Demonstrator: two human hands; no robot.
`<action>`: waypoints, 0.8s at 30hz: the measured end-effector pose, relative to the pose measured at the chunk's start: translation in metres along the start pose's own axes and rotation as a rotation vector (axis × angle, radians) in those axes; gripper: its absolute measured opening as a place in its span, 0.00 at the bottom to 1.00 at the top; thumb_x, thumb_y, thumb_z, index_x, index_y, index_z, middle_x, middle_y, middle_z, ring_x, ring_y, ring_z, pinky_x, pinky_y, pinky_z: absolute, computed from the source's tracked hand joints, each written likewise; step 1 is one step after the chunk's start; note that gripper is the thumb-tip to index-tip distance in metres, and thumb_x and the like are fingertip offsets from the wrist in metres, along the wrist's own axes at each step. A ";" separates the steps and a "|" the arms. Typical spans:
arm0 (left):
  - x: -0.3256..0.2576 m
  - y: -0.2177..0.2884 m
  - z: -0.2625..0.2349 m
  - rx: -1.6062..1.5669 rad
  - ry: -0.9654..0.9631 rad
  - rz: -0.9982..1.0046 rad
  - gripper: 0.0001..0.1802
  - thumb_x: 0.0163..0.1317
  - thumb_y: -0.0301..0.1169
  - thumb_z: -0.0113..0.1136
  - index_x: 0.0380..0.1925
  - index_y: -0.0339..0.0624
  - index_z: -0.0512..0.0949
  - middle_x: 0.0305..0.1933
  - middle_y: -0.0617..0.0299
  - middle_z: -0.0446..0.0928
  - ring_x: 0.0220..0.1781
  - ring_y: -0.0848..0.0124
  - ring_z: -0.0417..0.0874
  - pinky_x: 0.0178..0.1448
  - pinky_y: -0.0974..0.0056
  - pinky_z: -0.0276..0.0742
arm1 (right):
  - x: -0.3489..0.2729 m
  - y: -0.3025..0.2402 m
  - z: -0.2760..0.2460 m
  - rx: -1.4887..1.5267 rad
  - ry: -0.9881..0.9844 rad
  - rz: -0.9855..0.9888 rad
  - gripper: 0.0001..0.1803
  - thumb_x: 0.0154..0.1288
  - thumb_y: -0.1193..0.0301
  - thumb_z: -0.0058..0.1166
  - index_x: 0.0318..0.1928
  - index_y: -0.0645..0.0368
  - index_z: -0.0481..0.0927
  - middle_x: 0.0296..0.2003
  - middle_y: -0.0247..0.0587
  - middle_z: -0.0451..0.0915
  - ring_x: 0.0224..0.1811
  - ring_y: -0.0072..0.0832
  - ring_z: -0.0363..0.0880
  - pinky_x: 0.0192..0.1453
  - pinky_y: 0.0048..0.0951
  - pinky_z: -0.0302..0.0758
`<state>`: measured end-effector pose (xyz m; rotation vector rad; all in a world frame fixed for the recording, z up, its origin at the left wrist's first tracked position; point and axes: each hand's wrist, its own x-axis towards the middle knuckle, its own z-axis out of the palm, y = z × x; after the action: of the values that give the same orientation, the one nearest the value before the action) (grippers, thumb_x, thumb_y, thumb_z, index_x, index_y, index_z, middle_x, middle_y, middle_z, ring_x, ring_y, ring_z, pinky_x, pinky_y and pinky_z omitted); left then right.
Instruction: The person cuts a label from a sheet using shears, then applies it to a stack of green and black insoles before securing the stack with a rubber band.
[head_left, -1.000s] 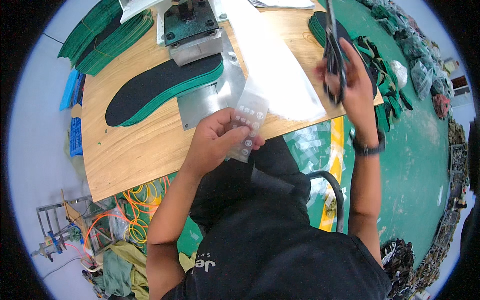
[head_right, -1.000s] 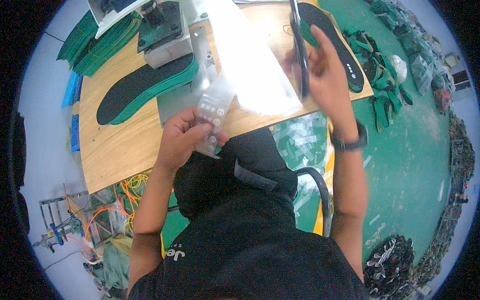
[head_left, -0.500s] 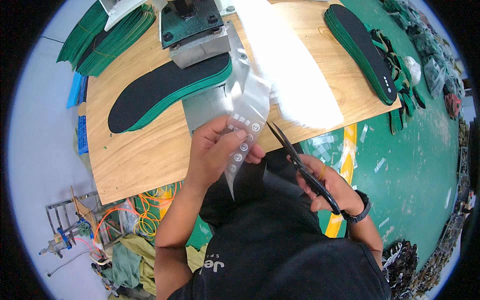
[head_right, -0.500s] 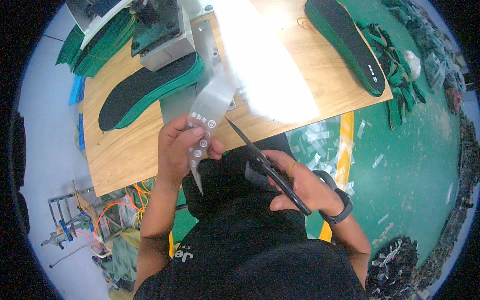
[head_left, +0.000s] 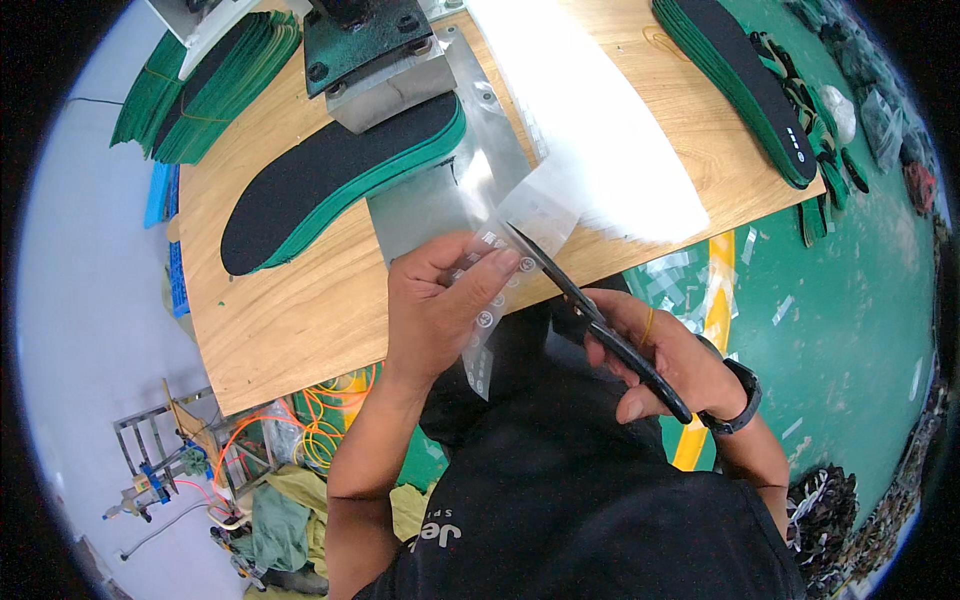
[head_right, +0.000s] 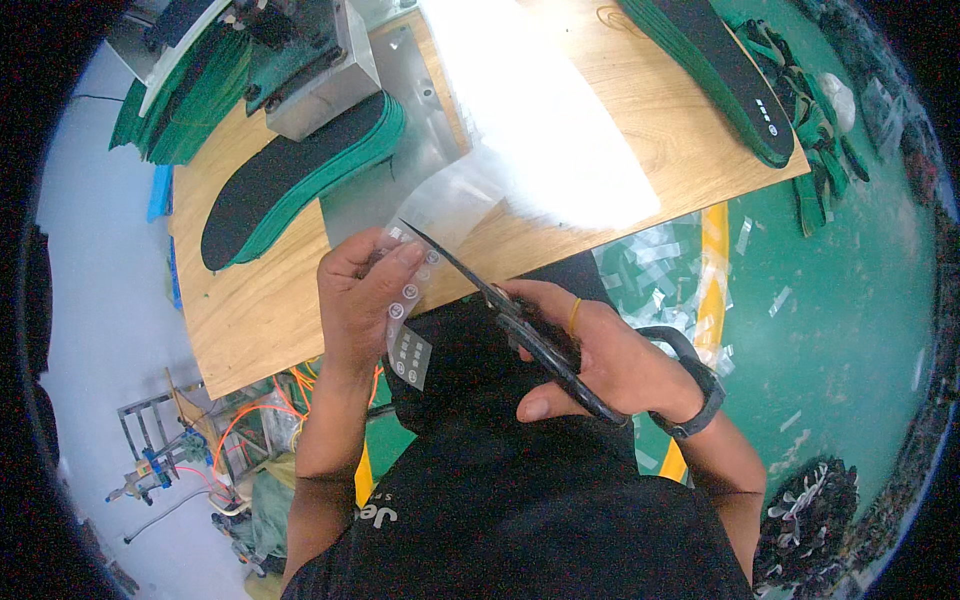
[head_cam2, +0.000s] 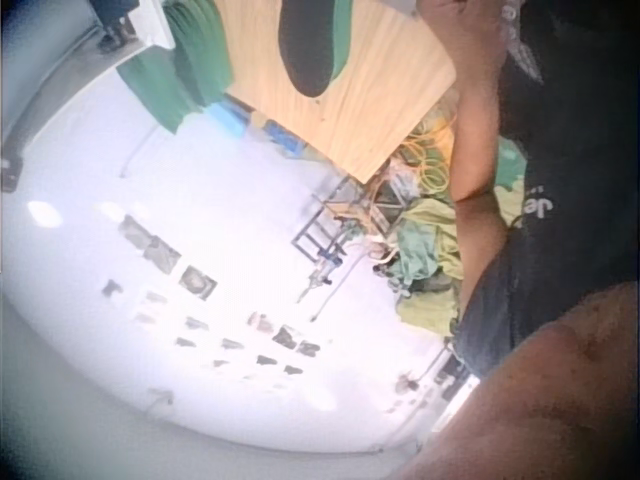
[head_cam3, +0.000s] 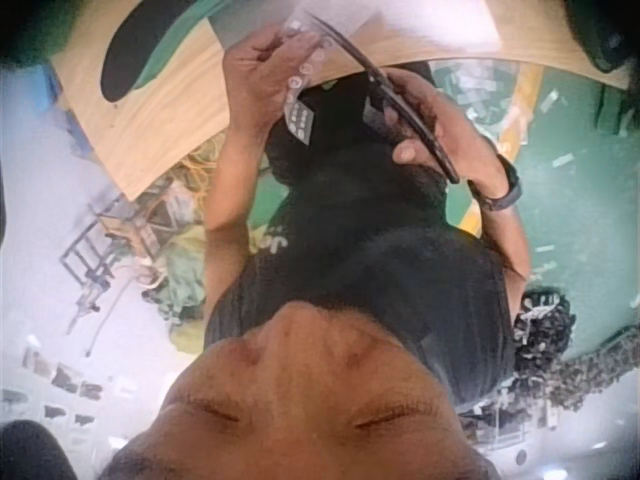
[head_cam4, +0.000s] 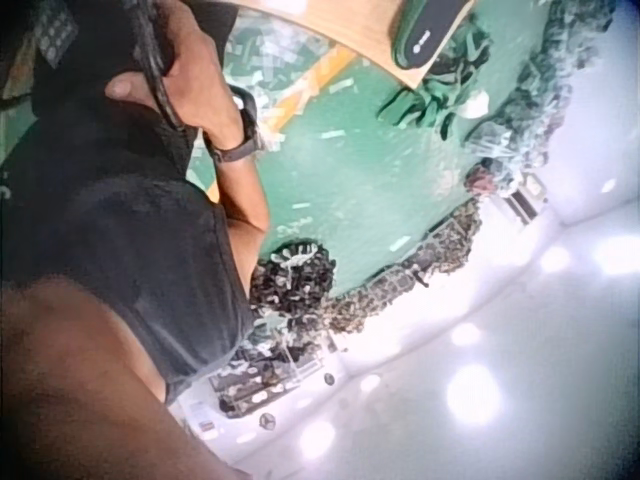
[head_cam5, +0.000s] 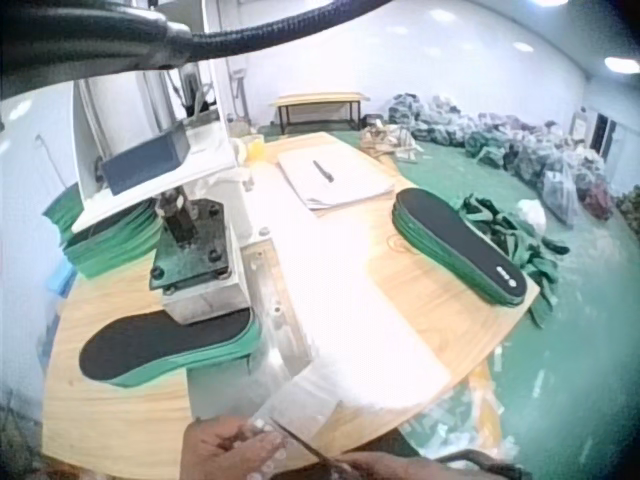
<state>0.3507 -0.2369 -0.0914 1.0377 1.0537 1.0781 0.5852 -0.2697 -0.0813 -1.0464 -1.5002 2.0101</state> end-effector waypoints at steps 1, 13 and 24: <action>0.000 0.000 0.000 0.003 0.008 -0.019 0.08 0.61 0.29 0.62 0.36 0.36 0.82 0.27 0.71 0.78 0.26 0.86 0.71 0.29 0.79 0.64 | 0.000 -0.001 0.000 0.001 0.003 0.013 0.55 0.42 0.52 0.74 0.65 0.65 0.58 0.43 0.42 0.74 0.42 0.28 0.73 0.48 0.29 0.73; -0.007 -0.002 0.001 0.139 0.016 0.018 0.05 0.58 0.27 0.63 0.31 0.36 0.81 0.23 0.73 0.75 0.24 0.87 0.69 0.27 0.79 0.62 | 0.001 0.006 0.013 -0.169 0.112 -0.100 0.49 0.44 0.52 0.73 0.61 0.66 0.65 0.38 0.48 0.78 0.41 0.30 0.76 0.47 0.30 0.72; -0.028 0.012 -0.023 0.558 -0.194 0.205 0.05 0.57 0.29 0.63 0.29 0.39 0.82 0.27 0.62 0.79 0.26 0.74 0.76 0.31 0.71 0.70 | -0.042 0.021 -0.011 -0.554 0.665 -0.284 0.33 0.49 0.52 0.70 0.48 0.64 0.77 0.37 0.44 0.82 0.27 0.18 0.76 0.31 0.22 0.72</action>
<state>0.3223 -0.2595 -0.0797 1.6922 1.1327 0.8332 0.6226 -0.2997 -0.0886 -1.4239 -1.7069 0.9154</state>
